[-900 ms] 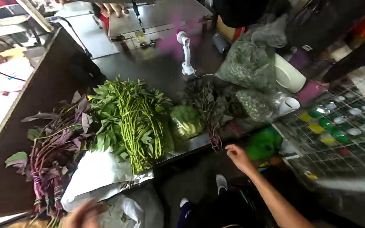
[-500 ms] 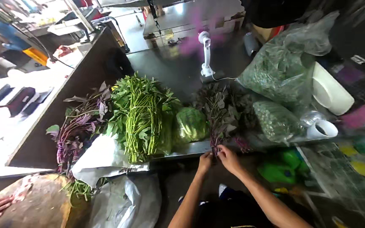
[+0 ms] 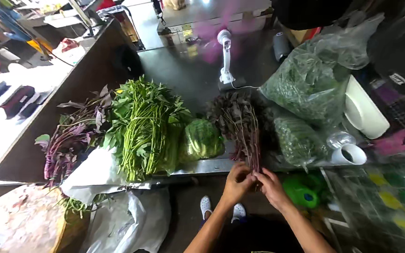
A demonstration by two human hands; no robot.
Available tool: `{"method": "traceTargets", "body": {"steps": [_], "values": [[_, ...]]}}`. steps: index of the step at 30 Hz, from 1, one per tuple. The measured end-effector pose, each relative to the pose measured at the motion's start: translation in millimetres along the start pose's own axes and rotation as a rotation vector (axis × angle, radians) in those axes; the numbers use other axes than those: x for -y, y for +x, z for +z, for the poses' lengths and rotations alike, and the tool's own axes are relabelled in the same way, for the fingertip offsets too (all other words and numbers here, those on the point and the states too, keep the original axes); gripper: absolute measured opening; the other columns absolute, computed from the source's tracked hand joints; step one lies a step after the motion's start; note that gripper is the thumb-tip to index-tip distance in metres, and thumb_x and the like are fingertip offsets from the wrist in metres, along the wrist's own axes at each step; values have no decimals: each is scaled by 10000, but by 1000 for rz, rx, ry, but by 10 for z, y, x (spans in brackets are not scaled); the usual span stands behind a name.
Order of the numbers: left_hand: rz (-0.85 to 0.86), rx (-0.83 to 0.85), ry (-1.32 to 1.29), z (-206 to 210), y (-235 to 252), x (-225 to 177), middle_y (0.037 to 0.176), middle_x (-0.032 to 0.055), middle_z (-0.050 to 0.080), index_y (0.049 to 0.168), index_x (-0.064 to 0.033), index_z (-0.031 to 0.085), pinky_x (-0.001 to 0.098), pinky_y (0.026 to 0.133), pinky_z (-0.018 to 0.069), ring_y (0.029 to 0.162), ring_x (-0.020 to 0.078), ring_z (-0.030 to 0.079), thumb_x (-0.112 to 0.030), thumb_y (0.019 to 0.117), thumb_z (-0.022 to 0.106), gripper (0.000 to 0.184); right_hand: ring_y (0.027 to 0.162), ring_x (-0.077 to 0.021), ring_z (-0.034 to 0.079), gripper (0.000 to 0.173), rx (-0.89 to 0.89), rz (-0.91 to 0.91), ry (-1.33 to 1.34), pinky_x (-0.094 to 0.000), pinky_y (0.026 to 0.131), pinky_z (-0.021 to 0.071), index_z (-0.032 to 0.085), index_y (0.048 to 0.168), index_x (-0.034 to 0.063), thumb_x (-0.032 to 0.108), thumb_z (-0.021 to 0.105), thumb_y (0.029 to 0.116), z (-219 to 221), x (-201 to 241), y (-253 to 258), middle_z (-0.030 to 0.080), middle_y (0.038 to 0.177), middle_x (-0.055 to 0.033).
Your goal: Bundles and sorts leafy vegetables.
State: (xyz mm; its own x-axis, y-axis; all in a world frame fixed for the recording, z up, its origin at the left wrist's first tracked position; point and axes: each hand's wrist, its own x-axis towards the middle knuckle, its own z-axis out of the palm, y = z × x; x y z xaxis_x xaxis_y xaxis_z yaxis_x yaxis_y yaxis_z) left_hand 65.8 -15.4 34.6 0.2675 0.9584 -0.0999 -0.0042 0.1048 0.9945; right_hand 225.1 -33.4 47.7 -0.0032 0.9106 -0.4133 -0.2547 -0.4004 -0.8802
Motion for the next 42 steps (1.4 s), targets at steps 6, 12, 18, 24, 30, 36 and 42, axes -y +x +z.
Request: {"method": "traceTargets", "body": {"steps": [6, 12, 18, 24, 30, 36, 42], "values": [[-464, 145, -386, 14, 300, 126, 825, 37, 660, 1115, -26, 594, 319, 717, 562, 727, 124, 641, -150, 1068, 453, 193, 613, -189, 669, 341, 114, 63, -101, -329, 509, 577, 526, 1279, 14, 270, 472, 1060, -153, 87, -89, 701, 933, -107], [-432, -78, -356, -519, 291, -128, 834, 60, 634, 1203, -30, 555, 365, 573, 592, 643, 179, 647, -221, 1122, 348, 293, 460, -23, 425, 186, 35, -339, -28, -174, 411, 403, 574, 1138, 105, 264, 531, 1051, -300, 842, -284, 558, 753, 34], [-523, -323, -185, -821, 369, 20, 956, 159, 689, 1287, -9, 561, 397, 530, 573, 653, 249, 674, -311, 1134, 341, 404, 511, 16, 438, 145, 136, -735, -50, -139, 435, 409, 574, 1179, 183, 255, 562, 1053, -336, 1690, -313, 586, 845, 82], [-582, -397, -260, -664, 91, 381, 760, 99, 660, 1209, -18, 600, 248, 452, 441, 509, 126, 546, -266, 1106, 459, 303, 496, 2, 429, 172, 139, -674, -178, -165, 437, 400, 562, 1182, 129, 230, 536, 1045, -200, 1735, -83, 534, 735, 101], [-407, -467, -289, -552, 17, -3, 733, 68, 625, 1213, -13, 651, 227, 431, 407, 496, 94, 500, -176, 1081, 503, 256, 1231, -268, 608, 404, -127, -264, -776, -451, 1047, 500, 640, 1330, 24, 290, 450, 1095, -324, 716, 670, 609, 1369, -169], [-441, -397, -281, -800, -105, -222, 668, 33, 565, 1036, 5, 650, 231, 456, 422, 500, 91, 489, -135, 1076, 484, 221, 1167, -406, 609, 407, -397, -389, -945, -568, 1038, 470, 695, 1267, 12, 293, 460, 1090, -361, 715, 636, 653, 1203, -252], [-543, -221, -370, -784, -77, -98, 682, 46, 575, 1143, -13, 628, 223, 417, 394, 470, 94, 471, -233, 1109, 438, 294, 1008, -227, 647, 436, -502, -603, -669, -389, 922, 543, 624, 1295, -36, 250, 368, 1091, -192, 1453, 550, 640, 1176, -200]]}}
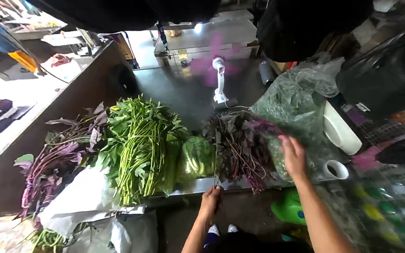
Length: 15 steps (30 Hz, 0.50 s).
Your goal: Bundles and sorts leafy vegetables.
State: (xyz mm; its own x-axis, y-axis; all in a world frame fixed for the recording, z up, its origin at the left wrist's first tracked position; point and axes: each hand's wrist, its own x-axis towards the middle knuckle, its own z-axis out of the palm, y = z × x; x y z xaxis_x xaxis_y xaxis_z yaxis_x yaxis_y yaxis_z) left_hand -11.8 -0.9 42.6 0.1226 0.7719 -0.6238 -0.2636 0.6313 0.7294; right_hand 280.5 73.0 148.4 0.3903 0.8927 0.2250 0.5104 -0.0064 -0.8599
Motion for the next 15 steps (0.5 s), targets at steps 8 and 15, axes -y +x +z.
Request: {"method": "traceTargets", "body": {"steps": [8, 15], "values": [[-139, 165, -258, 195, 99, 72, 704, 31, 559, 1166, -41, 559, 206, 408, 413, 462, 80, 479, -265, 1132, 347, 311, 763, -95, 617, 414, -81, -177, 158, -273, 725, 556, 636, 1194, -77, 163, 341, 1030, 95, 406, -223, 638, 969, -86], [-174, 283, -265, 222, 149, 156, 733, 13, 566, 1161, -85, 592, 194, 405, 386, 474, 71, 468, -463, 1120, 276, 495, 871, -154, 635, 378, 234, 52, 86, -314, 773, 567, 686, 1220, -13, 150, 407, 1025, 987, -22, -1370, 630, 1138, -144]]}}
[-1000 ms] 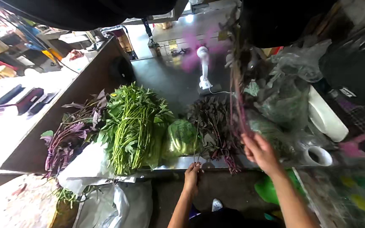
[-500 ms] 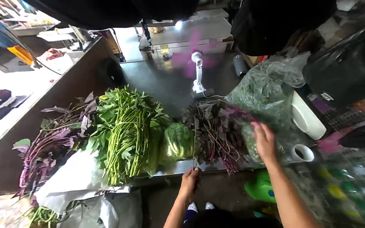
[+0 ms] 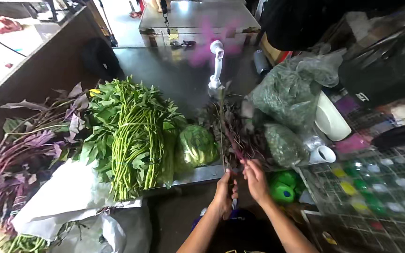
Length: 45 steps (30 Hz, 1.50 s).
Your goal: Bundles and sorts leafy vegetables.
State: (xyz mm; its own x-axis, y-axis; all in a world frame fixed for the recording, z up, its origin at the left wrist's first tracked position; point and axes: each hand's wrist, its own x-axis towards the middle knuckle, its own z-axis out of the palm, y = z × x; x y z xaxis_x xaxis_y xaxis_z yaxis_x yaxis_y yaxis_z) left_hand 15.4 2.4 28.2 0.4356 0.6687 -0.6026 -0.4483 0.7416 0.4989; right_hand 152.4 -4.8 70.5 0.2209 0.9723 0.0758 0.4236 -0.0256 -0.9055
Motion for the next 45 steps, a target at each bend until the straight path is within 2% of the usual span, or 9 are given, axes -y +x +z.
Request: {"method": "traceTargets", "body": {"steps": [7, 13, 17, 21, 26, 32, 36, 40, 45], "values": [[139, -211, 141, -215, -171, 33, 560, -38, 420, 991, -48, 614, 216, 385, 342, 416, 64, 369, -281, 1124, 369, 364, 739, -131, 625, 406, -120, -32, 284, -324, 716, 562, 605, 1221, -98, 137, 340, 1022, -325, 92, 636, 664, 914, -88], [338, -185, 253, -388, -874, -184, 540, -55, 429, 986, -39, 636, 187, 382, 345, 408, 29, 374, -222, 1095, 375, 337, 884, -196, 671, 365, -122, -54, -81, -370, 783, 590, 651, 1259, 3, 181, 402, 1061, -1045, 287, 1297, 620, 1206, -161], [377, -170, 290, -418, -1192, -313, 534, -63, 411, 981, -64, 653, 186, 382, 332, 404, 28, 359, -239, 1070, 413, 310, 1358, -419, 497, 443, -34, 113, -540, -580, 1124, 421, 554, 1447, 44, 174, 518, 1025, -992, -266, 1105, 483, 1486, -265], [434, -119, 338, -294, -1240, -489, 549, -82, 442, 1006, -74, 658, 177, 408, 364, 425, 10, 396, -212, 1057, 439, 264, 1246, -503, 540, 366, 151, 185, -638, -677, 1019, 451, 705, 1284, 88, 73, 643, 923, -624, -655, 603, 540, 1388, -295], [379, -160, 198, -219, -703, -488, 589, -39, 454, 1019, -42, 622, 206, 416, 377, 445, 49, 407, -164, 1076, 462, 209, 1217, -442, 595, 276, 228, 329, -777, -599, 987, 511, 724, 1205, 53, 177, 548, 1032, -472, -858, 662, 571, 1367, -265], [155, -214, 49, -247, -326, -220, 601, -16, 462, 1013, -69, 579, 218, 410, 373, 442, 75, 416, -198, 1094, 444, 203, 1268, -469, 547, 300, 337, 401, -929, -633, 980, 504, 720, 1250, 114, 214, 631, 982, -504, -863, 771, 484, 1464, -267], [112, -201, 74, -254, -300, -120, 654, 5, 519, 1049, -55, 587, 217, 422, 411, 464, 81, 458, -227, 1103, 428, 241, 1156, -405, 610, 326, 180, 266, -485, -571, 990, 501, 712, 1230, 23, 258, 583, 1044, -669, -423, 690, 609, 1276, -274], [81, -140, 81, -191, -233, -73, 716, 13, 564, 1116, -59, 598, 208, 433, 410, 486, 78, 472, -328, 1115, 392, 338, 817, -189, 676, 316, 81, 204, -103, -356, 708, 602, 698, 1227, 23, 250, 609, 1027, -595, 264, 291, 637, 1185, -161], [111, 26, 75, 4, -220, -16, 854, 33, 681, 1118, -95, 619, 271, 615, 548, 702, 108, 644, -456, 1111, 284, 493, 1040, -235, 665, 252, 239, 131, -108, -384, 895, 587, 740, 1113, -5, 182, 635, 980, 144, 264, -372, 647, 1184, -180]]}}
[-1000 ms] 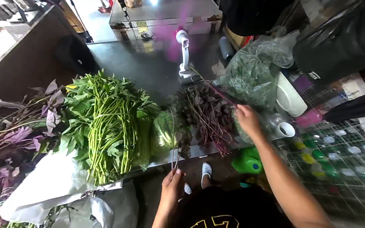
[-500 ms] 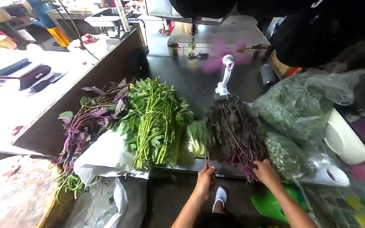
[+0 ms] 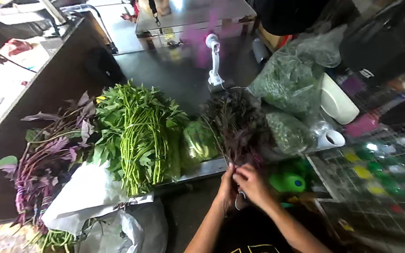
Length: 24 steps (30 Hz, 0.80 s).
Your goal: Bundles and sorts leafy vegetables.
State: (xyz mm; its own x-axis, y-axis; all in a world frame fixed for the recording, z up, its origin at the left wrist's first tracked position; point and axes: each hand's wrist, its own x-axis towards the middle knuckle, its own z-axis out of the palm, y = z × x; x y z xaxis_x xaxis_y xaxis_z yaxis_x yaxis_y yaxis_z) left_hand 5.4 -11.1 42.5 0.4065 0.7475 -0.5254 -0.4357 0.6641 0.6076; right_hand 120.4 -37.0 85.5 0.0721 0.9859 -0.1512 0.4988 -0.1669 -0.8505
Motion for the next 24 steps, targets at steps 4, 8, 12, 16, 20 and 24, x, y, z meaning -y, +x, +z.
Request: {"method": "traceTargets", "body": {"steps": [4, 8, 12, 16, 20, 24], "values": [[-98, -104, -4, -106, 46, 101, 847, 79, 690, 1017, -45, 652, 357, 721, 576, 777, 174, 677, -384, 1109, 378, 446, 1161, -253, 617, 294, 231, -83, -72, -379, 1038, 501, 739, 1153, -12, 188, 615, 977, 184, -268, -158, 649, 1210, -190], [-157, -165, 76, -219, 117, 101, 638, 27, 576, 891, -60, 607, 261, 467, 458, 506, 114, 532, -330, 1113, 368, 423, 1050, -187, 674, 277, 149, -75, 68, -340, 950, 564, 734, 1186, 34, 181, 577, 1011, -48, -371, -43, 683, 1171, -139], [-140, -105, 70, -239, 83, -9, 619, -1, 512, 905, -73, 534, 261, 502, 502, 499, 113, 529, -290, 1127, 327, 373, 1206, -291, 620, 417, 66, 206, 72, -438, 1031, 516, 593, 1382, 24, 228, 589, 1018, -92, -584, 333, 601, 1354, -204], [-169, -70, 118, -199, -6, -165, 632, 11, 519, 963, -59, 542, 242, 433, 485, 460, 103, 514, -293, 1126, 363, 336, 989, -295, 680, 484, 295, 462, 210, -472, 871, 565, 447, 1469, 27, 220, 577, 1045, 258, -851, 534, 658, 1206, -202], [63, -100, 281, -134, -302, -559, 588, -17, 463, 947, -71, 544, 221, 392, 383, 421, 70, 411, -253, 1099, 435, 260, 602, -158, 589, 347, 307, 439, 374, -326, 555, 526, 566, 1318, 3, 251, 538, 1076, 350, -727, 485, 635, 847, -99], [322, -90, 342, -93, -782, -1177, 541, -47, 451, 864, -119, 572, 203, 352, 364, 383, 42, 389, -327, 1082, 397, 349, 690, -213, 639, 337, 10, 269, 242, -430, 676, 566, 691, 1107, -1, 313, 597, 1030, 65, -698, 373, 674, 859, -127]]}}
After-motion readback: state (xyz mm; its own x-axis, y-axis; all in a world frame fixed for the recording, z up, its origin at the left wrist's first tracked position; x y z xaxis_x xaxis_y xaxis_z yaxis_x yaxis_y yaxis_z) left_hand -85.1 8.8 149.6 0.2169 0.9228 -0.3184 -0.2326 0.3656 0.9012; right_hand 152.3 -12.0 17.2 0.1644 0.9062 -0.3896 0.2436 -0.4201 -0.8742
